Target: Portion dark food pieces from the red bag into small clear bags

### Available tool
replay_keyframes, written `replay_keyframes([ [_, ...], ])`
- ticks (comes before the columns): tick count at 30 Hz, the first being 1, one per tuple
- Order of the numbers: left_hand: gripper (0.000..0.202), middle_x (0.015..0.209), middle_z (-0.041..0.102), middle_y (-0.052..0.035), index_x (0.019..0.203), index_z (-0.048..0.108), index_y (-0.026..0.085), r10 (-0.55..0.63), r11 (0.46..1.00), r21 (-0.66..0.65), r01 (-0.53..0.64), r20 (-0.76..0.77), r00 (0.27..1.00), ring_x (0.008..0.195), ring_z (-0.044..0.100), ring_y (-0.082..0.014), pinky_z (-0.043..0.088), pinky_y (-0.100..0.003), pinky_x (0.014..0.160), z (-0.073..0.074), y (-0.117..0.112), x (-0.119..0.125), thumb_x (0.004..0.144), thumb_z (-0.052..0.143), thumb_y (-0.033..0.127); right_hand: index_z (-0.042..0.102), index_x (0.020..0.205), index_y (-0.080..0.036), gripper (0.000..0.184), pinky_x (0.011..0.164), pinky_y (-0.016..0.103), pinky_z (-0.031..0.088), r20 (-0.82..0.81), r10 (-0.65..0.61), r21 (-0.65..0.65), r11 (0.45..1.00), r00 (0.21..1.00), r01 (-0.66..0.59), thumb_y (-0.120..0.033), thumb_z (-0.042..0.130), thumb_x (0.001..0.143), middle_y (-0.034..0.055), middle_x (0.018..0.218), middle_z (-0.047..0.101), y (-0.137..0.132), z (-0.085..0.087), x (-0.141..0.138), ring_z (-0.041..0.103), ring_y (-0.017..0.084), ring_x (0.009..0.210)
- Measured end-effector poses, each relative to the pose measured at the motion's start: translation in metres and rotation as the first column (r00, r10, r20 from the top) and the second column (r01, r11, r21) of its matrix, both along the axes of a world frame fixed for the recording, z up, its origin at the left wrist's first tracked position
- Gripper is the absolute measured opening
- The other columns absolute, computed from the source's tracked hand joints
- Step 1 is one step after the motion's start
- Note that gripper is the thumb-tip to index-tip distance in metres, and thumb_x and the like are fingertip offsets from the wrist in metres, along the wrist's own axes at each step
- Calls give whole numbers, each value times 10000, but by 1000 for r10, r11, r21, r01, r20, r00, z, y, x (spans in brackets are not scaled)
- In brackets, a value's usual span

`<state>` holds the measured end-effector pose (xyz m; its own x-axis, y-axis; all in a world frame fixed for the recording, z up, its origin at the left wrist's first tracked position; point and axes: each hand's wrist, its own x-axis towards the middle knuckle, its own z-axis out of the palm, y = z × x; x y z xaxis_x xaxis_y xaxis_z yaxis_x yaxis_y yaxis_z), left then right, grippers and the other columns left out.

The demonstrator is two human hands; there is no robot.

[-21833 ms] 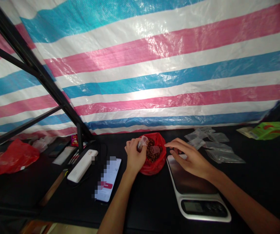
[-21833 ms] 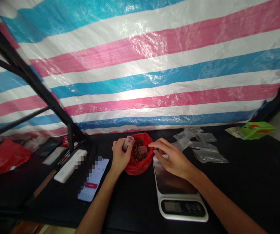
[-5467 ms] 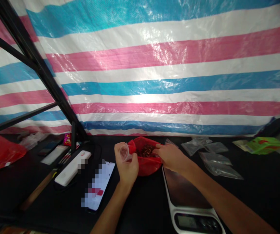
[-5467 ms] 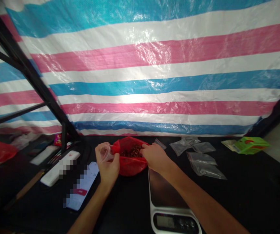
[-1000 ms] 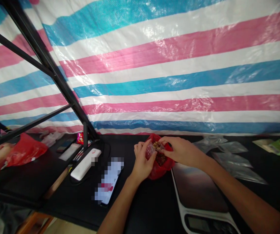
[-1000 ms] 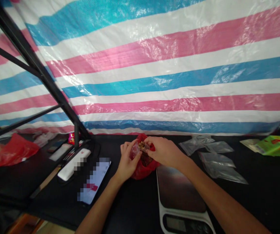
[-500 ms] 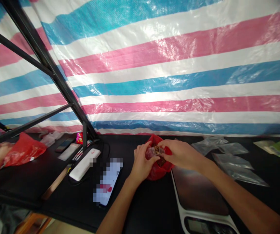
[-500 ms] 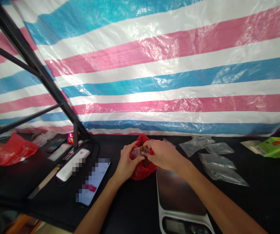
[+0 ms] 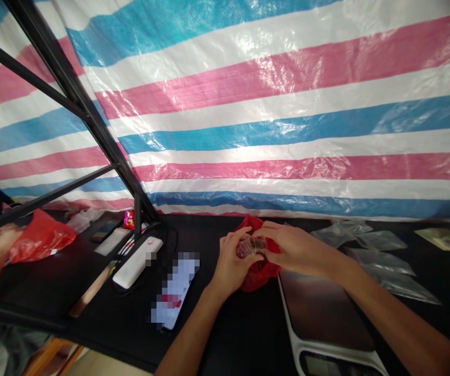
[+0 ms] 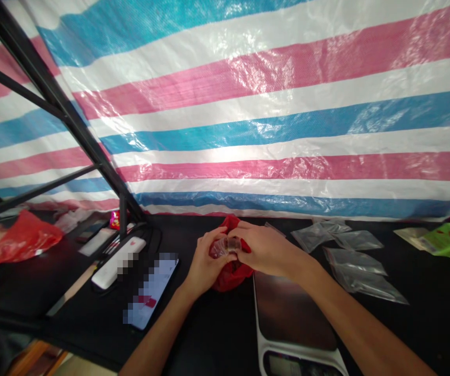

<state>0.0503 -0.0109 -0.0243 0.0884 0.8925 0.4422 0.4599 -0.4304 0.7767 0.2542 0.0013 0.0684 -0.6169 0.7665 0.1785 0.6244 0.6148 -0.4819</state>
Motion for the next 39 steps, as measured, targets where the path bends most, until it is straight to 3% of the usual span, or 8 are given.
replay_keyframes([
  [10, 609, 1218, 721, -56, 1390, 609, 301, 93, 996, 12, -93, 0, 996, 1123, 639, -269, 496, -433, 985, -3, 0, -4, 834, 856, 330, 669, 1387, -309, 369, 1080, 380, 501, -114, 129, -33, 991, 985, -133, -252, 576, 1034, 60, 1349, 688, -2, 6, -2, 661, 248, 1208],
  [15, 371, 1119, 703, -67, 1152, 715, 259, 122, 992, 58, -114, -171, 978, 1109, 619, -287, 440, -453, 1000, -1, 1, -3, 841, 849, 411, 681, 1383, -334, 426, 1023, 350, 529, -114, 157, 34, 988, 981, -154, -161, 556, 1013, 58, 1278, 673, -6, 8, -4, 666, 226, 1141],
  [17, 382, 1126, 697, -66, 1130, 712, 254, 109, 993, 67, -98, -181, 977, 1124, 609, -290, 423, -457, 1019, 0, -1, -1, 824, 865, 425, 660, 1417, -355, 520, 1008, 358, 537, -104, 161, 110, 983, 981, -150, -94, 535, 985, 60, 1263, 666, -6, 4, -6, 659, 229, 1141],
  [23, 344, 1089, 702, -39, 1136, 700, 262, 94, 995, 49, -90, -82, 992, 1076, 622, -263, 442, -430, 1000, 4, -2, 0, 840, 849, 353, 626, 1438, -348, 592, 1064, 382, 514, -133, 208, 255, 952, 969, -169, -25, 467, 968, 60, 1304, 665, -5, -1, -11, 627, 239, 1221],
  [29, 309, 1046, 747, -41, 1166, 710, 246, 31, 999, 9, -32, 140, 990, 981, 674, -242, 515, -393, 932, 10, -1, -1, 903, 772, 394, 669, 1355, -340, 425, 1105, 403, 503, -216, 168, 328, 940, 962, -90, -139, 451, 1051, 59, 1353, 670, -5, 4, -13, 617, 246, 1282],
  [33, 344, 1027, 760, -52, 1173, 701, 205, -77, 993, -60, 105, 358, 931, 886, 685, -206, 550, -313, 800, 14, -1, 1, 929, 735, 446, 705, 1250, -302, 304, 1108, 387, 504, -247, 138, 292, 954, 959, -62, -205, 484, 1066, 73, 1337, 669, -7, 5, -15, 632, 244, 1265],
  [35, 320, 986, 752, -38, 1110, 708, 197, -100, 988, -73, 136, 370, 924, 856, 670, -191, 538, -290, 776, 15, -2, 3, 918, 748, 451, 709, 1227, -297, 270, 1090, 377, 513, -245, 150, 248, 965, 958, -88, -233, 500, 1068, 71, 1302, 673, -8, 3, -17, 646, 238, 1231],
  [39, 270, 933, 747, -26, 1045, 717, 194, -89, 988, -94, 121, 293, 952, 826, 654, -189, 523, -293, 785, 16, -5, 4, 907, 752, 423, 593, 1426, -317, 355, 1115, 411, 497, -289, 77, 156, 987, 954, -32, -325, 534, 1077, 78, 1363, 639, -8, -3, -19, 625, 247, 1258],
])
